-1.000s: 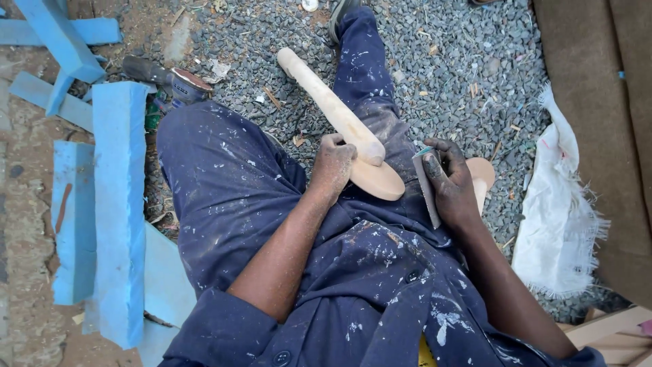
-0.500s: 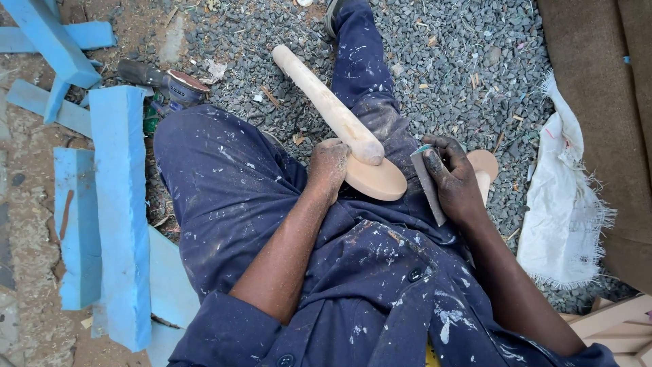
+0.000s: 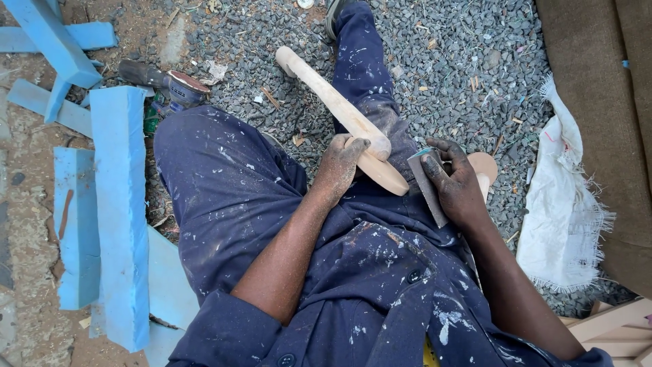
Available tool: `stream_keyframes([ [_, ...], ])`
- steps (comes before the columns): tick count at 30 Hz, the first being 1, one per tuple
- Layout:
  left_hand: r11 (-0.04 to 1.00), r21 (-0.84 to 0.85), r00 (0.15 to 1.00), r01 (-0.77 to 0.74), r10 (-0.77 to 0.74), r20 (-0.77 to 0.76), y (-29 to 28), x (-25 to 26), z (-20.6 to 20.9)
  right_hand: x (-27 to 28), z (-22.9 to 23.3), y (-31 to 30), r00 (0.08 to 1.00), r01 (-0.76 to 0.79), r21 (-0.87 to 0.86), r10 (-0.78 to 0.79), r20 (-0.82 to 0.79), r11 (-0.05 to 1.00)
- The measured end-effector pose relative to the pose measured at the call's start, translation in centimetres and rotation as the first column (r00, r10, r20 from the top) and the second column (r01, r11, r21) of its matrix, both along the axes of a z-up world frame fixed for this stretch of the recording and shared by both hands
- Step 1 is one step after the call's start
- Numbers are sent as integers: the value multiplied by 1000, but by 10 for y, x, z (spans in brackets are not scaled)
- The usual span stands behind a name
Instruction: The person sits on the ground and sands a wooden piece with a circular end using a sanding block. They rotate the piece to sand the circular face and edges, then sand the long handle section.
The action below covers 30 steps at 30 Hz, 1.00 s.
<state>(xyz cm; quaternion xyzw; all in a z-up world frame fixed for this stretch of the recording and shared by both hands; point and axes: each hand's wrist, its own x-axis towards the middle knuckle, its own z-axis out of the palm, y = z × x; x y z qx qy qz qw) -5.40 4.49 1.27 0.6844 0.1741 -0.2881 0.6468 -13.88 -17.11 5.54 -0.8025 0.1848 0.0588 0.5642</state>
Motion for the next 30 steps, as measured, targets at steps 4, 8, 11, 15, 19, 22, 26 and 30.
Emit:
stream_keyframes([
  [4, 997, 69, 999, -21, 18, 42, 1, 3, -9, 0, 9, 2, 1000, -9, 33, 9, 1, 999],
  [8, 978, 192, 996, -86, 80, 40, 5, 2, -21, 1, 13, 4, 999, -31, 76, 32, -7, 997],
  [11, 971, 193, 990, -144, 142, 25, 6, 1, -28, 2, 16, 7, 998, -57, 82, 59, -29, 995],
  [15, 972, 173, 987, -158, 154, 33, 6, 2, -14, 3, 27, 11, 987, -140, 12, 140, -83, 990],
  [19, 984, 114, 991, -134, 134, 13, -5, 7, -12, 6, 36, 19, 967, -239, -77, 231, -105, 968],
  [22, 990, 101, 994, -99, 103, -33, -9, 12, -14, 12, 59, 33, 889, -409, -188, 343, -304, 893],
  [26, 991, -41, 987, -131, 126, -97, -22, 20, -30, 6, 65, 37, 825, -565, -378, 508, -246, 734],
  [30, 971, -159, 969, -179, 146, -200, -34, 30, -44, -12, 26, 20, 777, -570, -552, 618, -122, 608],
])
